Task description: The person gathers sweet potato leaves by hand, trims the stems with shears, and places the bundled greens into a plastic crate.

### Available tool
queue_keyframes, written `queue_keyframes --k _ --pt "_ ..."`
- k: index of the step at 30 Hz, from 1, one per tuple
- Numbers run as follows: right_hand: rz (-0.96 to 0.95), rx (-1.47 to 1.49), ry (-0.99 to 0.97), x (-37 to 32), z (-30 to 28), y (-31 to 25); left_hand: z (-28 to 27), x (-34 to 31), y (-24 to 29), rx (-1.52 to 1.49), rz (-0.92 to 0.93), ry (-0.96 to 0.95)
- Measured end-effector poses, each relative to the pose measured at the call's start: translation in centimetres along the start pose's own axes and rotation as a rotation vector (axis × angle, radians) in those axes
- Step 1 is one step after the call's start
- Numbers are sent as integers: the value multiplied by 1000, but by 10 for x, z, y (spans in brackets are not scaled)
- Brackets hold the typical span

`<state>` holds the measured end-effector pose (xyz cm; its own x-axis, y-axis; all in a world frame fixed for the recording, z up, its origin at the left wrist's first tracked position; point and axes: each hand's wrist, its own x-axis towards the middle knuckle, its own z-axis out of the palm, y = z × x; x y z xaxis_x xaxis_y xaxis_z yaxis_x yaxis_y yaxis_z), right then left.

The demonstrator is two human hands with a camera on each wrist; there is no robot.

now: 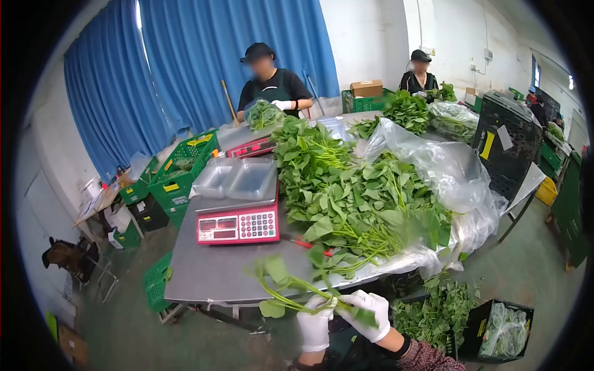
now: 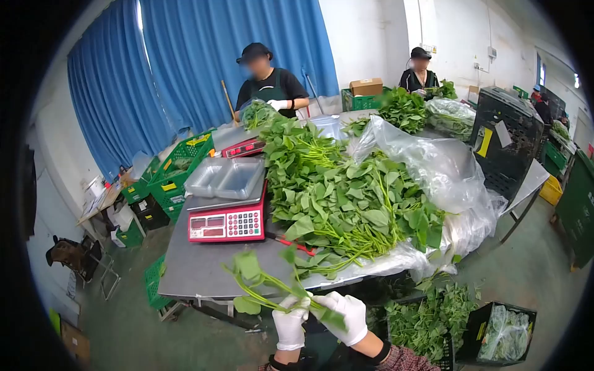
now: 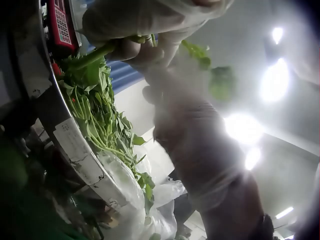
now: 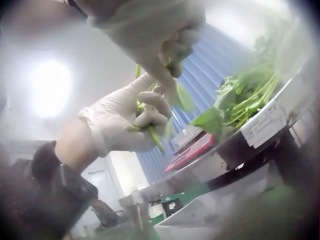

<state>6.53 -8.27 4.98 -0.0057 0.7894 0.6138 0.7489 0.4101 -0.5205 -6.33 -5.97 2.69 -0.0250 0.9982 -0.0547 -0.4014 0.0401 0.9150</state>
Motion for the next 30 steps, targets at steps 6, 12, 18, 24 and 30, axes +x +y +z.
queue_keyframes --k 6,12,18,24,30 --pt "520 800 -177 -13 6 18 0 -2 3 -26 -86 -239" --pt "354 525 418 -24 -5 8 -5 14 -20 -392 -74 -238" --pt "869 950 761 -67 -39 49 -20 34 2 -571 -99 -180" --pt "563 895 -387 -14 -14 13 -28 22 -11 -493 -145 -452" --pt "366 716 -233 0 24 13 -36 15 -8 -73 -73 -308"
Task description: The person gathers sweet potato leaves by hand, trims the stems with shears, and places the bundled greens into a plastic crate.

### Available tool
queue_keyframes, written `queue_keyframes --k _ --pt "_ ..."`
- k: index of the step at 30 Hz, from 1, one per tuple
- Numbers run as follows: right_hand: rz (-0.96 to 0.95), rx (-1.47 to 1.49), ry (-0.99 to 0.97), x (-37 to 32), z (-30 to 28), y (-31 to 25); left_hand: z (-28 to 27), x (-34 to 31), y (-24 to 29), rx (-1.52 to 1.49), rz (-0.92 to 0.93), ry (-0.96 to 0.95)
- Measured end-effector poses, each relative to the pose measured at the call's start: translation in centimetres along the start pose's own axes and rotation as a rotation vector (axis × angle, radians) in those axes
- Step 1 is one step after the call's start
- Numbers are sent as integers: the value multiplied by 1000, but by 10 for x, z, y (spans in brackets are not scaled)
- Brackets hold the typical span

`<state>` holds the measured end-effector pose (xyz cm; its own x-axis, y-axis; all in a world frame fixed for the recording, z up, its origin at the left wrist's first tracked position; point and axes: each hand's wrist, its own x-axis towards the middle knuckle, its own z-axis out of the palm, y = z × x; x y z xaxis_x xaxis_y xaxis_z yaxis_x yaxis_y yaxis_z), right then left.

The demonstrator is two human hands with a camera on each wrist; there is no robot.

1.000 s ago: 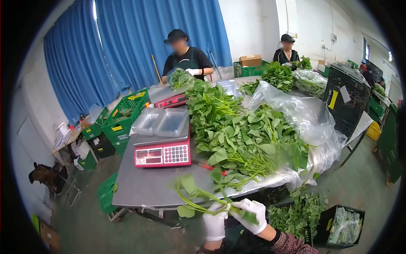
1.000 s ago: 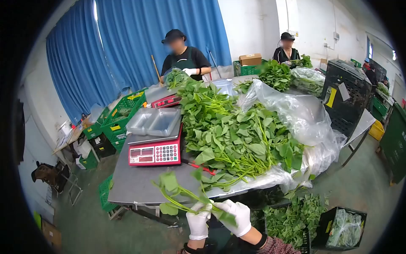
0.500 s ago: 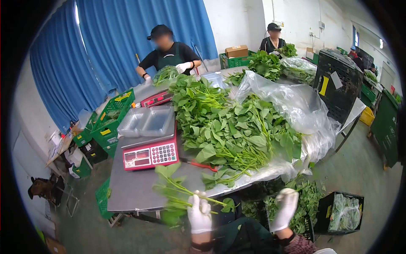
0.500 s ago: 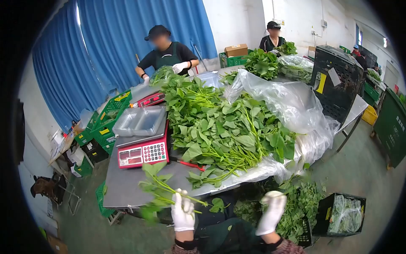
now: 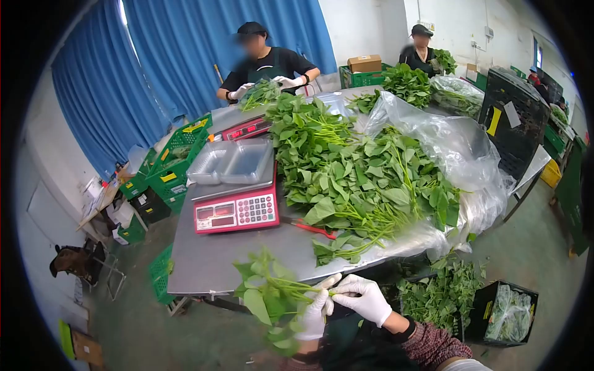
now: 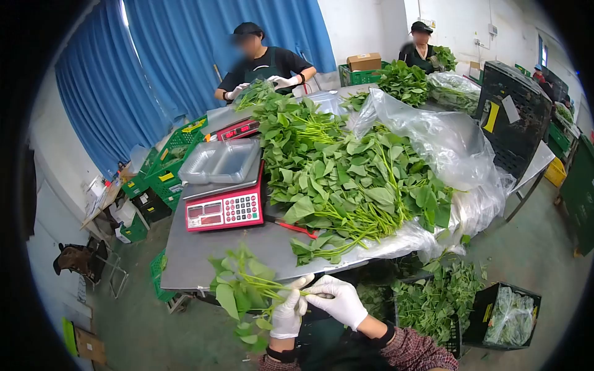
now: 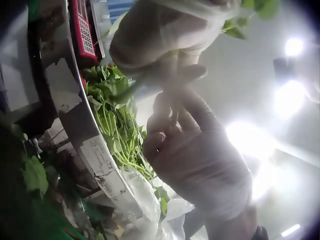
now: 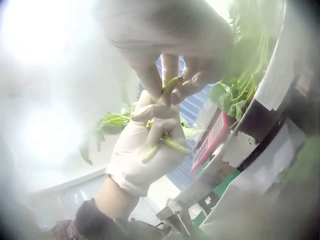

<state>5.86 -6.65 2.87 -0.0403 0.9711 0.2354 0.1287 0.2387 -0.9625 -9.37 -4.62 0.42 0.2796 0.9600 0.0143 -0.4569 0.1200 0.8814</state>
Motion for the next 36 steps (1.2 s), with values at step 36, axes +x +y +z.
queue_keyframes --k 36 --pt "-703 -1040 395 -8 -6 -8 31 -2 -7 -195 -45 257"
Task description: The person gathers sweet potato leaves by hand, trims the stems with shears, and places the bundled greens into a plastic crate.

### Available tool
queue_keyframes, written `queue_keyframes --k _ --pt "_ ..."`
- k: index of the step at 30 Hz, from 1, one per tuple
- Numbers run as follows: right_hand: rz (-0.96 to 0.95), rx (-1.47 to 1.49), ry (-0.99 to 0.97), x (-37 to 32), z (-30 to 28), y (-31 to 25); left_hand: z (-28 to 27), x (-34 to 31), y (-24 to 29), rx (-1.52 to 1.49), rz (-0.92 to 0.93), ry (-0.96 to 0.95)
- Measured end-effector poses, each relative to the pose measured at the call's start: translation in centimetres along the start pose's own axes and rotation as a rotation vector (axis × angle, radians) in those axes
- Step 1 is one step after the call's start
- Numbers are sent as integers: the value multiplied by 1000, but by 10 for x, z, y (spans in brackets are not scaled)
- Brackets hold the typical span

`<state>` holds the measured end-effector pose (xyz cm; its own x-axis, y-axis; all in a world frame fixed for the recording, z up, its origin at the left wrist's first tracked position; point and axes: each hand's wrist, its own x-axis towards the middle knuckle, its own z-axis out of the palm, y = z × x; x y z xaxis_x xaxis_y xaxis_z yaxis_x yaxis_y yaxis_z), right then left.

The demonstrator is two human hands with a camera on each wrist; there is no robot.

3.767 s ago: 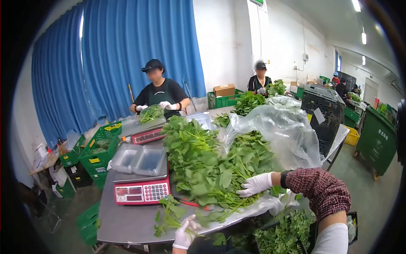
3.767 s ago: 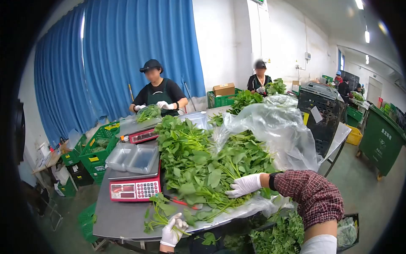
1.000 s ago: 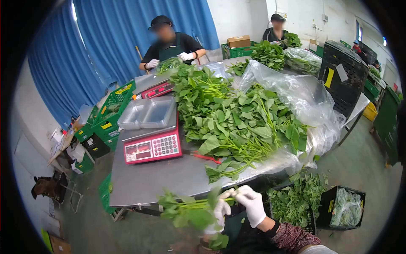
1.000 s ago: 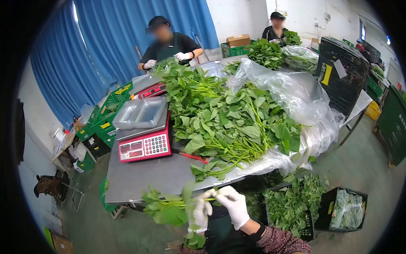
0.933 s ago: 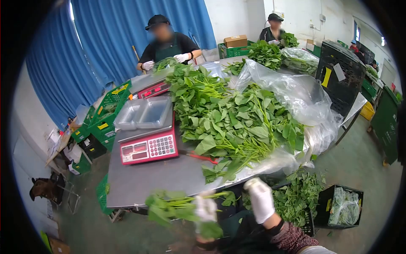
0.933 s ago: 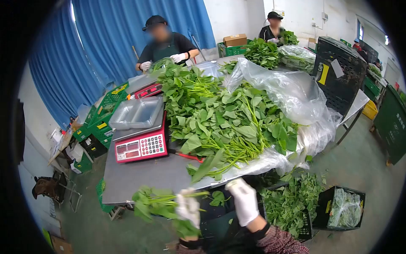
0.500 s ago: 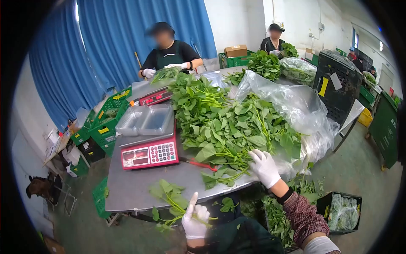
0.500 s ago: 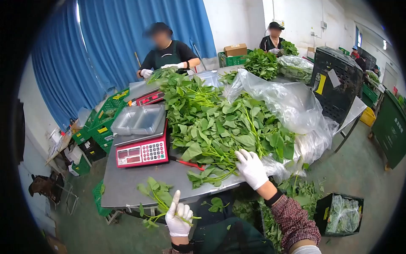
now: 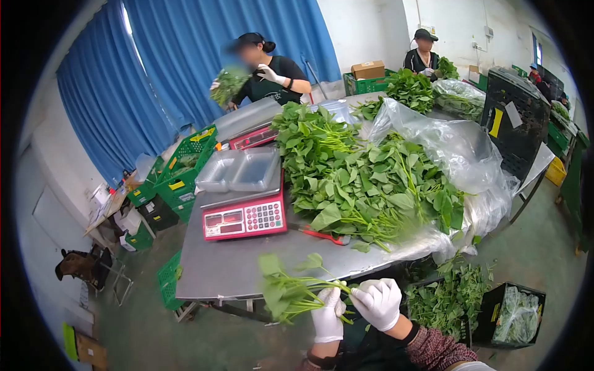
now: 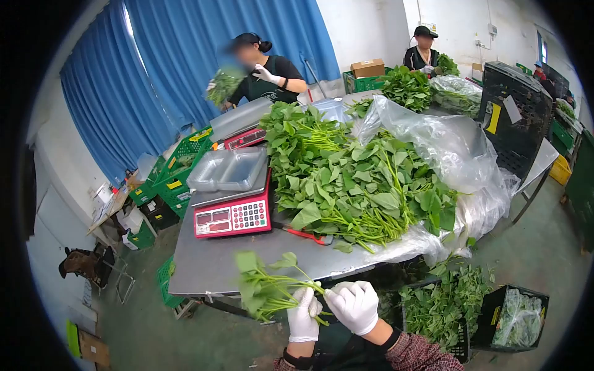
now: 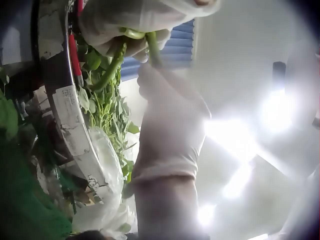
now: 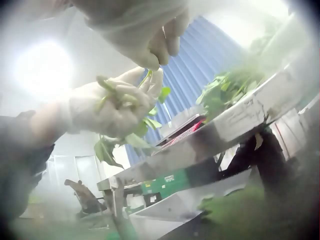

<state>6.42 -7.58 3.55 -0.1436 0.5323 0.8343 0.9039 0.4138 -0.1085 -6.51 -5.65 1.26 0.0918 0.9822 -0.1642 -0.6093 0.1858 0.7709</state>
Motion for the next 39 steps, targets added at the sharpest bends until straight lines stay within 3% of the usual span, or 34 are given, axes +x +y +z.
queue_keyframes --k 4,5,8,11,13,16,17,18,19,21,22,23,24,25,27,30,32,35,36,37,39 --pt "356 605 -214 2 -4 3 -6 1 12 43 -40 16" --pt "434 676 -236 -2 2 6 -6 1 13 83 -49 -3" --pt "421 809 -198 -11 16 16 -4 2 6 126 -13 -36" --pt "644 959 -153 -5 12 4 0 4 4 97 14 -125" --pt "569 876 -42 -1 10 0 8 4 2 -61 -28 -88" --pt "646 856 197 -2 0 6 4 18 14 -232 -15 -8" --pt "699 896 367 6 -14 6 1 23 22 -332 12 55" --pt "595 563 471 19 -37 10 -1 27 31 -248 63 69" --pt "615 670 757 18 -40 18 2 26 37 -172 72 95" --pt "739 933 1084 49 -54 7 4 21 35 -63 77 23" --pt "762 1033 819 45 -49 7 8 17 33 -56 70 15" --pt "664 669 290 30 -42 15 14 12 29 -23 69 -4" --pt "437 628 56 43 -36 17 18 10 26 7 71 -28" --pt "323 677 -33 46 -22 17 16 11 21 10 64 -45" --pt "434 554 -94 39 1 7 6 8 12 66 89 -80" --pt "508 759 -62 29 22 13 6 5 17 103 29 -44" --pt "651 1026 -151 22 27 16 4 6 15 128 5 -32" --pt "673 1130 -118 20 16 11 3 9 11 29 -39 5" --pt "552 1073 -12 17 15 7 5 10 9 32 5 9" --pt "364 807 28 13 12 7 7 11 8 30 -3 -2" --pt "362 937 211 5 -2 6 20 8 19 19 112 186"
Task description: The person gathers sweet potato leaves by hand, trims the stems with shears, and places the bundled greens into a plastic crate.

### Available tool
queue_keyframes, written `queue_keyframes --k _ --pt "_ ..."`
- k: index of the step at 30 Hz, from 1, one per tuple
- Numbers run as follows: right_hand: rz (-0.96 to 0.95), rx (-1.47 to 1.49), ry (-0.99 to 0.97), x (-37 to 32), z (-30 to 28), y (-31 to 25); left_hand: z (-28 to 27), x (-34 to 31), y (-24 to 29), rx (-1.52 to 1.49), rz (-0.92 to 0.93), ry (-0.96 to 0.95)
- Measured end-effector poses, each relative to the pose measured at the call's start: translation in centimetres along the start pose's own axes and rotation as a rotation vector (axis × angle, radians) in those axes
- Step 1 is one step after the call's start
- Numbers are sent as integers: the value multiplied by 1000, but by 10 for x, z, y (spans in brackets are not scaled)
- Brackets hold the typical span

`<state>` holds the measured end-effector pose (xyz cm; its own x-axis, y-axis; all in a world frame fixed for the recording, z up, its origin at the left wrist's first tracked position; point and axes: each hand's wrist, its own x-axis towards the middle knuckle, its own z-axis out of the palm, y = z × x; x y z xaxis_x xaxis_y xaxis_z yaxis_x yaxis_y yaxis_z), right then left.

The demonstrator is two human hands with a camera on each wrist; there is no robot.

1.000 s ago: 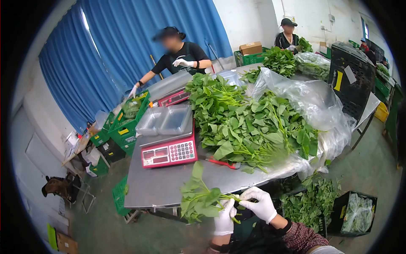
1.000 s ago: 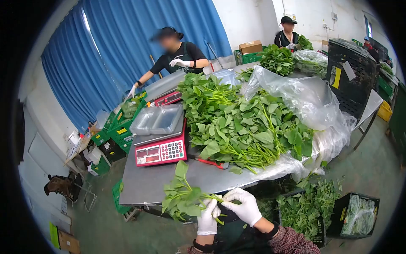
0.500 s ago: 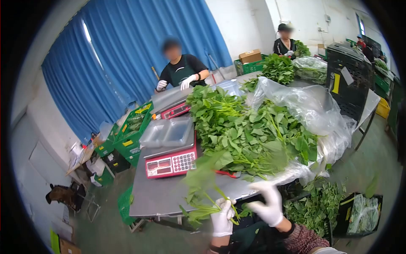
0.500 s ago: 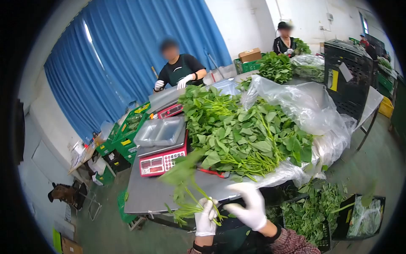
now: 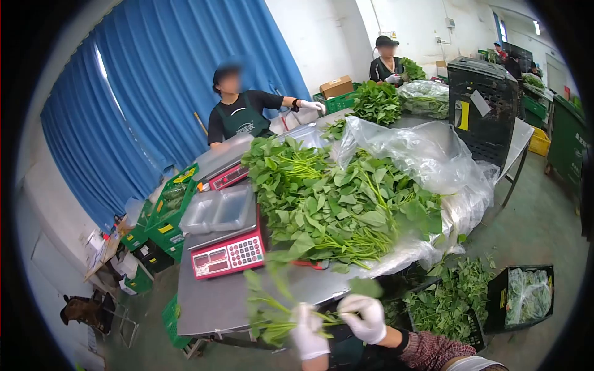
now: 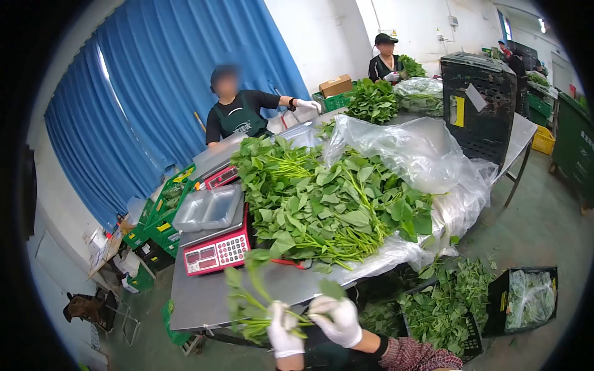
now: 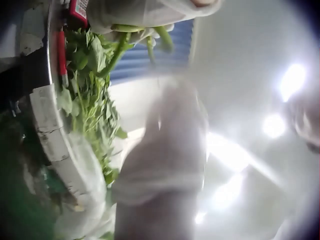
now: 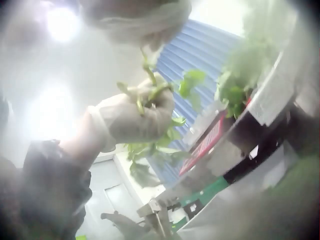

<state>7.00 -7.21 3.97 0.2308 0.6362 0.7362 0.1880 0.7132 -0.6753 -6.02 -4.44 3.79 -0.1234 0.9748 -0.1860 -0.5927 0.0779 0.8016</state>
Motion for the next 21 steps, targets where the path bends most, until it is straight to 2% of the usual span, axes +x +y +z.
queue_keyframes --k 1,2,4,5,6,8,10,12,14,15,16,18,19,20,21 --pt "-96 -90 168 5 -14 -8 -12 13 3 -8 32 106" --pt "-192 -178 333 15 -33 -18 6 10 23 -98 63 209" --pt "6 -621 943 27 -78 -22 -17 30 28 -119 184 138" --pt "-51 -129 1069 55 -80 -29 -19 31 25 -126 181 130" --pt "-106 375 1148 82 -81 -35 -19 32 23 -204 81 36" --pt "103 -272 507 92 -106 11 -34 37 13 -320 -105 -203" --pt "30 -656 204 114 -131 65 -34 34 10 -370 -237 -256" --pt "209 -873 133 137 -146 86 -35 35 6 -344 -215 -313" --pt "289 -1112 -116 152 -149 99 -26 27 5 -141 -77 -174" --pt "332 -1112 -187 154 -145 103 -24 26 5 -136 -88 -147" --pt "328 -1110 -186 157 -146 108 -23 24 5 -137 -84 -147" --pt "193 -805 189 168 -141 107 -24 24 7 -175 -114 -282" --pt "60 -701 338 170 -140 105 -24 25 7 -180 -108 -280" --pt "-42 -632 390 172 -133 90 -24 27 6 -149 -116 -299" --pt "15 -524 385 170 -121 80 -26 26 5 -115 -128 -315"
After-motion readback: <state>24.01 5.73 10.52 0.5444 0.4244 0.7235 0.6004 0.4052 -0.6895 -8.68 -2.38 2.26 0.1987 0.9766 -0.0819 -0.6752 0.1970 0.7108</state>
